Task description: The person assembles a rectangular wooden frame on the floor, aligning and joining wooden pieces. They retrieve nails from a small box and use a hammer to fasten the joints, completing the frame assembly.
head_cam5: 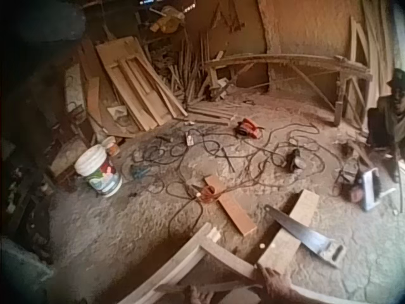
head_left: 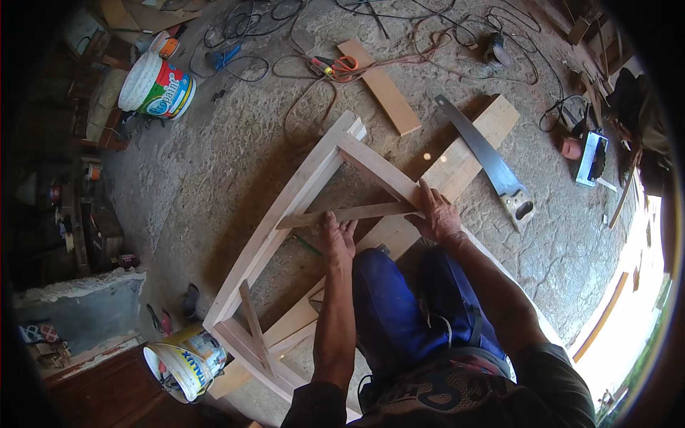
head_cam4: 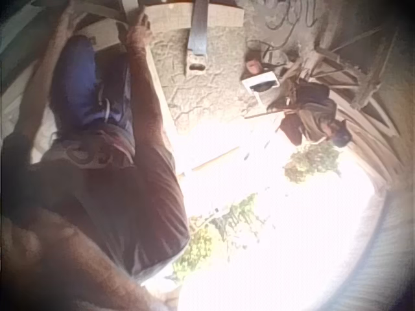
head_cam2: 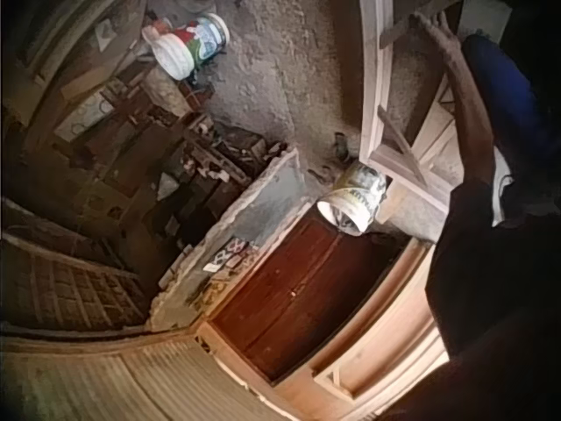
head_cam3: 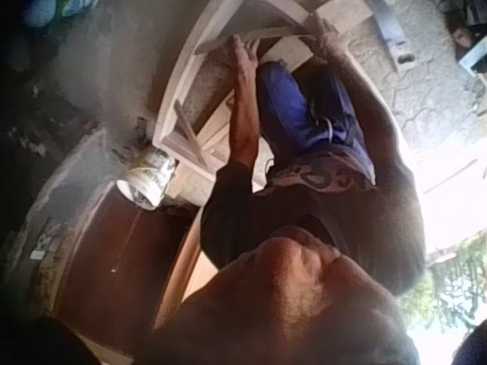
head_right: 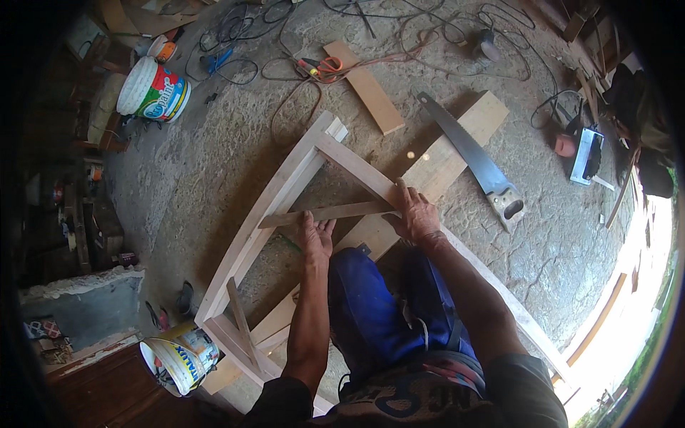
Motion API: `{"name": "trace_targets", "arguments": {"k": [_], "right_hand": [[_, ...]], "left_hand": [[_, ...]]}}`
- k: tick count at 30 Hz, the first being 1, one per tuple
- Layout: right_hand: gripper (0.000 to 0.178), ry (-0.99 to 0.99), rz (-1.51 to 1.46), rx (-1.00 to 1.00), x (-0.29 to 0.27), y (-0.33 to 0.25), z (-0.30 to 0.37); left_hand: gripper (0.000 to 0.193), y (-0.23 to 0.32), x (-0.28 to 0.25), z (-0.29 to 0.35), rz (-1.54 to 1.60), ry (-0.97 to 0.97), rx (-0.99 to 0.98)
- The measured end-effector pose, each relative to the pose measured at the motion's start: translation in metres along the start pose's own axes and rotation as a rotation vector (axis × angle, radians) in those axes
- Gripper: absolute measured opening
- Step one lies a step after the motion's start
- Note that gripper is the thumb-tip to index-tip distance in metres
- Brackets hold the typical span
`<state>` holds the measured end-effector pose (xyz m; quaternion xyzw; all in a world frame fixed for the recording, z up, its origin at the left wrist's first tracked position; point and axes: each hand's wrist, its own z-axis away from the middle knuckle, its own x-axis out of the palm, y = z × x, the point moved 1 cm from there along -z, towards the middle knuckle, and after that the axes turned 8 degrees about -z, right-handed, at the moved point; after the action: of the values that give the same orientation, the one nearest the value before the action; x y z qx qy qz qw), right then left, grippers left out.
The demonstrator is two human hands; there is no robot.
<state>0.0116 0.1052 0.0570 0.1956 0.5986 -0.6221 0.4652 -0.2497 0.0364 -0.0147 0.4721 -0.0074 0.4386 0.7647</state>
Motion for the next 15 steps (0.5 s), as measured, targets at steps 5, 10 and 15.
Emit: {"name": "trace_targets", "arguments": {"k": [5, 10, 15], "right_hand": [[0.073, 0.072, -0.144, 0.036, -0.007, 0.003, 0.002], [0.062, 0.194, -0.323, -0.002, -0.002, 0.013, -0.002], [0.059, 0.242, -0.447, -0.024, 0.003, 0.013, -0.005]], "left_hand": [[0.055, 0.077, 0.031, 0.039, -0.400, 0.292, 0.545], [0.049, 0.142, 0.047, 0.059, -1.238, -0.177, 1.122], [0.050, 0.102, 0.008, 0.041, -1.895, -0.543, 1.169]]}}
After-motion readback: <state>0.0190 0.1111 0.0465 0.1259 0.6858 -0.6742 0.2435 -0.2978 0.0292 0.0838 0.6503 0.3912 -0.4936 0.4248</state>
